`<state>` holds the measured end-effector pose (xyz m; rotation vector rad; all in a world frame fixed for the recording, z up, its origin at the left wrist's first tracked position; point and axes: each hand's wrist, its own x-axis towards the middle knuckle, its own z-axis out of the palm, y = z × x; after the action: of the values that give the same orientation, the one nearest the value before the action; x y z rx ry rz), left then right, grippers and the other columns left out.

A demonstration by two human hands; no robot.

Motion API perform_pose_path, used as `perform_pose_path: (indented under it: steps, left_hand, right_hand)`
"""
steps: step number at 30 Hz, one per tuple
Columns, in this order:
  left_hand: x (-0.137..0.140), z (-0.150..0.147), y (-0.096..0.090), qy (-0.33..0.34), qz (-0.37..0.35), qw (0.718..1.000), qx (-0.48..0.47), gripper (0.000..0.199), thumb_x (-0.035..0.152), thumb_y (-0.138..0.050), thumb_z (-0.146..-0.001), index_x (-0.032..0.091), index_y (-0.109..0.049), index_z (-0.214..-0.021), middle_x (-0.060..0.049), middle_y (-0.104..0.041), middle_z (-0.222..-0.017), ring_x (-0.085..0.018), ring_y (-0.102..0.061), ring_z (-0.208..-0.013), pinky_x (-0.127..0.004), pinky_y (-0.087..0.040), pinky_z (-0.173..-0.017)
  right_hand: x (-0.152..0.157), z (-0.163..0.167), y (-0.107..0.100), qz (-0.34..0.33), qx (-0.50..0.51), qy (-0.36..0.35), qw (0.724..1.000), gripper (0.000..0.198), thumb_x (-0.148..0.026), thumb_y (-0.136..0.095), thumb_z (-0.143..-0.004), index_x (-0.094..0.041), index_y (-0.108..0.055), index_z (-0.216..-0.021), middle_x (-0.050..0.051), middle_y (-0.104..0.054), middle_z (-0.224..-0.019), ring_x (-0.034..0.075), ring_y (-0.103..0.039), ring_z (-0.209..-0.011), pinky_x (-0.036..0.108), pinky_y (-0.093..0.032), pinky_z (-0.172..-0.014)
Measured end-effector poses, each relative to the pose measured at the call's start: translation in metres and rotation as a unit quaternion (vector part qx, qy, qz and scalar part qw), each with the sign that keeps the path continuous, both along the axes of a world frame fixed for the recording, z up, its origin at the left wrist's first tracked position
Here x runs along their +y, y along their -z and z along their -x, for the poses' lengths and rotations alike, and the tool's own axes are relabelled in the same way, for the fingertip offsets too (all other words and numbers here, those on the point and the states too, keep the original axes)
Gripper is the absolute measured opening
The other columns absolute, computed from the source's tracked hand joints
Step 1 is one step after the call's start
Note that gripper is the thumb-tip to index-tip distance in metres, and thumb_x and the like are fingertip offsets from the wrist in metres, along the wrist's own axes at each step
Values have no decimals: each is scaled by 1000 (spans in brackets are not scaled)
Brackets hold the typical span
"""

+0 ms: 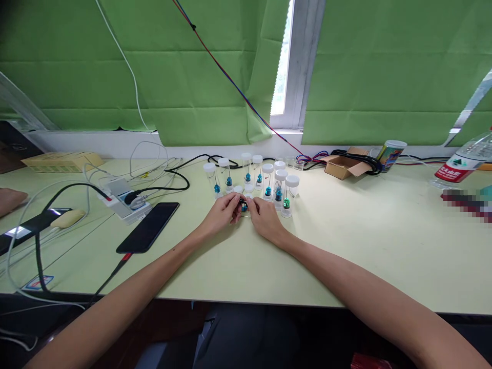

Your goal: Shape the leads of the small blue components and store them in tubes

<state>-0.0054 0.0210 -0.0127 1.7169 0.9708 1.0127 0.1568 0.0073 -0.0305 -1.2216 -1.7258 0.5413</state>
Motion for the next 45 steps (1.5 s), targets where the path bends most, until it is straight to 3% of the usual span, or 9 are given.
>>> perform_pose_path:
  steps: [5, 11, 15, 18, 24, 30, 36, 40, 45]
  left_hand:
    - [2, 0, 4, 3, 34, 999, -26, 34, 49, -49, -95, 18, -60, -88, 3, -46, -63, -8, -44, -47, -22, -30, -45]
    - [1, -3, 2, -13, 92, 992, -85, 31, 47, -57, -91, 16, -61, -88, 3, -46, -65, -6, -42, -45, -21, -27, -43]
    - [-2, -4, -3, -43, 111, 987, -112, 29, 45, -60, -90, 16, -61, -86, 4, -45, -62, -6, -41, -44, -21, -28, -45]
    - [-3, -3, -4, -55, 116, 985, -116, 29, 46, -60, -89, 16, -61, -88, 4, -45, -61, -6, -41, -44, -22, -29, -45]
    - [-1, -3, -1, -39, 86, 992, -87, 33, 50, -58, -90, 18, -61, -91, 4, -46, -61, -7, -42, -46, -23, -31, -46]
    - [1, -2, 3, -37, 66, 995, -59, 35, 52, -55, -91, 18, -60, -91, 4, -47, -60, -8, -43, -46, -23, -31, -46]
    - [-2, -3, 0, -33, 45, 998, -38, 34, 51, -51, -93, 19, -61, -88, 4, -46, -58, -9, -42, -46, -24, -31, -46]
    - [-3, -3, -1, -27, 36, 998, -32, 35, 50, -50, -93, 18, -60, -83, 3, -46, -59, -9, -42, -47, -24, -31, -47]
    - [0, -2, 3, -30, 41, 998, -31, 34, 49, -49, -94, 18, -60, -85, 3, -46, -60, -9, -42, -47, -24, -31, -46]
  right_hand:
    - [1, 0, 2, 18, 15, -14, 1000, 48, -48, -36, -101, -19, -56, -69, 1, -60, -66, 15, -50, -62, 28, -36, -64]
    - [-2, 1, -3, 13, 24, -9, 1000, 47, -49, -37, -100, -20, -55, -68, -1, -55, -58, 15, -49, -58, 28, -38, -62]
    - [-4, 0, -3, 7, 59, -22, 998, 30, -49, -53, -93, -19, -60, -96, 0, -65, -73, 13, -54, -55, 27, -42, -58]
    - [-4, -1, 0, -13, 55, -43, 997, 31, -44, -60, -89, -20, -56, -110, 3, -69, -86, 13, -58, -56, 27, -45, -57]
    - [-1, -2, 4, -38, 32, -47, 998, 20, -36, -57, -92, -20, -58, -104, 5, -70, -91, 14, -59, -60, 28, -47, -59]
    - [1, -2, 6, -39, 13, -37, 999, 21, -39, -55, -94, -19, -61, -98, 1, -67, -74, 15, -59, -64, 27, -44, -62]
    - [0, -1, 3, -29, 8, -21, 999, 33, -45, -51, -97, -19, -61, -80, -1, -60, -63, 13, -51, -57, 27, -39, -59]
    - [1, -1, 3, -39, -18, -8, 999, 46, -48, -44, -100, -21, -50, -62, -2, -51, -55, 13, -44, -53, 28, -36, -58]
    - [0, -1, 2, -26, -25, -10, 999, 47, -49, -40, -101, -21, -52, -64, -1, -56, -56, 14, -48, -54, 29, -38, -60]
